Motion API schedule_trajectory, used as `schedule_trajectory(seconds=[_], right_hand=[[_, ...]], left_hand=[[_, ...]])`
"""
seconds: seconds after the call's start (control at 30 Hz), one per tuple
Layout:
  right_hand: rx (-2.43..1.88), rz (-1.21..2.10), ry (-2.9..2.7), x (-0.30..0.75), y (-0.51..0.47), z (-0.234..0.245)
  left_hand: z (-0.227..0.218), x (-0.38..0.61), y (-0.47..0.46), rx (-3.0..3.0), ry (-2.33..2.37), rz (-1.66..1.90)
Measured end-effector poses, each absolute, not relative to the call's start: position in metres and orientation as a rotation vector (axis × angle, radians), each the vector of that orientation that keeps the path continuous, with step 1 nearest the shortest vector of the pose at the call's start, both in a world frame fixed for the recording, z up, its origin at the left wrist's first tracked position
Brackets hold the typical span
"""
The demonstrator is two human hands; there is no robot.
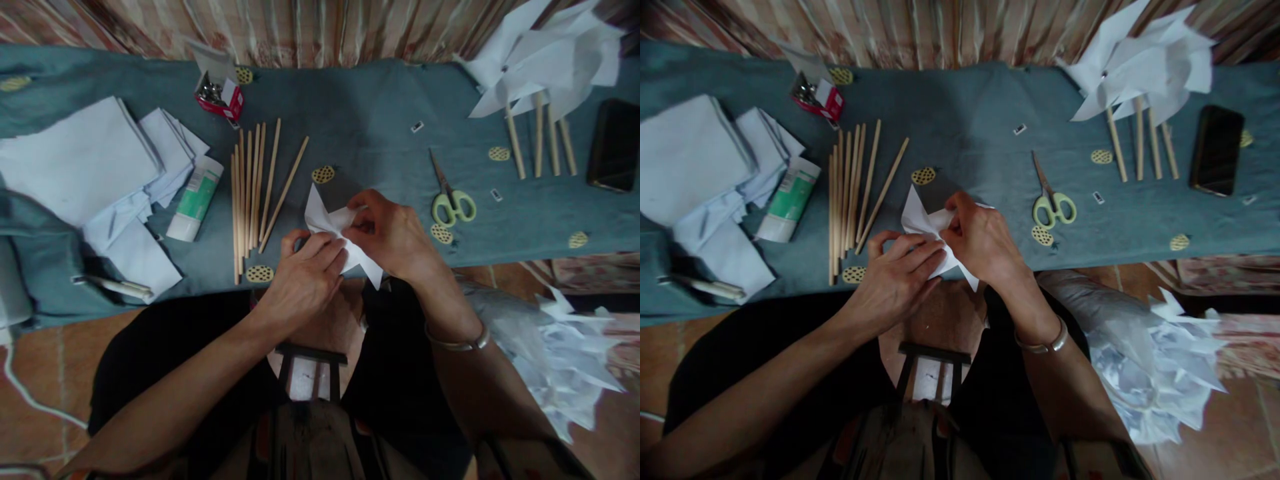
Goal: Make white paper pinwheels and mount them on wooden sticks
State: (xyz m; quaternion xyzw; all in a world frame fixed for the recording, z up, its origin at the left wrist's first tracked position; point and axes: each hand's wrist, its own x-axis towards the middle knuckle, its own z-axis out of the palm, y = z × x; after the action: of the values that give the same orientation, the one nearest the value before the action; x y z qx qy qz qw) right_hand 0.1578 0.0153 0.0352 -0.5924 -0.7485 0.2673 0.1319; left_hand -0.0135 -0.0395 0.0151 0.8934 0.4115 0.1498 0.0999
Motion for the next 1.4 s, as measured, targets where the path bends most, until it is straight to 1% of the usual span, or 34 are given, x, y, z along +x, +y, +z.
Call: schedule_trajectory(seconds=[0.3,0.5,0.63,0.87,1.4], right_hand=[[-1.748,0.548,-1.937,0.174,0.017,0.032],[-1.724,0.417,-1.932,0.178,0.016,0.016],[-1.730,0.356,-1.896,0.181,0.014,0.019],[-1.955,0.379,-1.768,0.183,0.001,0.029],[-1.899,0.636,-1.690,0.173,-0.009,0.025]], left_hand=[[0.017,-0.013,-0.039,2.660,1.221,0.454],[0.017,-0.013,-0.039,2.666,1.214,0.439],[0.017,-0.012,-0.039,2.664,1.215,0.454],[0.018,-0.012,-0.039,2.683,1.229,0.430],[0.013,-0.008,-0.037,2.787,1.235,0.497]])
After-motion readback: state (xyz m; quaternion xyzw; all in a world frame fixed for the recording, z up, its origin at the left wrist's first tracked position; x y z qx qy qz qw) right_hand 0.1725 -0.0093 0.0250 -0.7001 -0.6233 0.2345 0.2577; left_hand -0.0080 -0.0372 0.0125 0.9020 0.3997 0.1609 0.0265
